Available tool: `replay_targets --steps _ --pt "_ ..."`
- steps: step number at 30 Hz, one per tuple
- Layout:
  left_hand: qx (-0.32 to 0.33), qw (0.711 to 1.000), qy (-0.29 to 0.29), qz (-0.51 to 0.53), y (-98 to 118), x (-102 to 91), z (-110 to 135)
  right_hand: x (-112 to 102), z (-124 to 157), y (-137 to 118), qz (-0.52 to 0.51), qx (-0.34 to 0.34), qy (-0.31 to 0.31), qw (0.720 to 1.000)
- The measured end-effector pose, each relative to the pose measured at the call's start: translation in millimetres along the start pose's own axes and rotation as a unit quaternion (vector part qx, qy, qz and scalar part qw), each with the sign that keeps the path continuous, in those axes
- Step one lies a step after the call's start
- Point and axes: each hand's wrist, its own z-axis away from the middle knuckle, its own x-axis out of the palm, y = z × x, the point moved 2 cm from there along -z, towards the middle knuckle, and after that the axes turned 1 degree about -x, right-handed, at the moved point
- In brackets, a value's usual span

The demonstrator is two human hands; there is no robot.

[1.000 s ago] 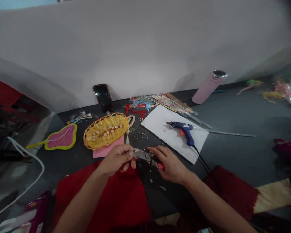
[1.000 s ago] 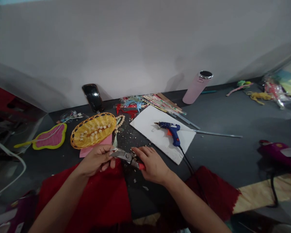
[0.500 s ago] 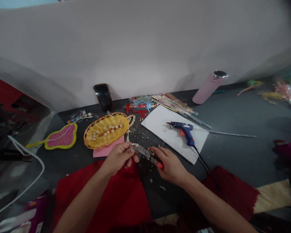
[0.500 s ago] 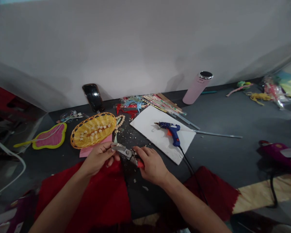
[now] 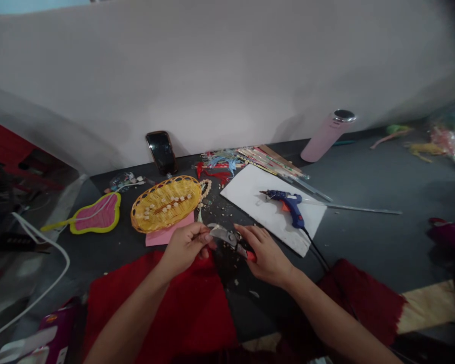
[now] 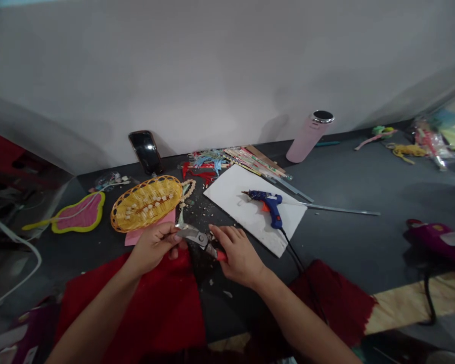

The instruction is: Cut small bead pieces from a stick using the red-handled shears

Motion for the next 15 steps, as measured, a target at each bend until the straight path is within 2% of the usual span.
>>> replay_targets --steps 6,15 --pt "-0.016 0.999 -0.027 0.012 -3.1 -2.7 0.9 -1.4 0.7 -1.2 -0.01 -0.008 -0.018 1.0" --pt "0.01 1.0 0.0 0.012 -6.4 2.1 -1.5 -2.4 3.5 -3.6 0.019 0.014 -0.003 1.0"
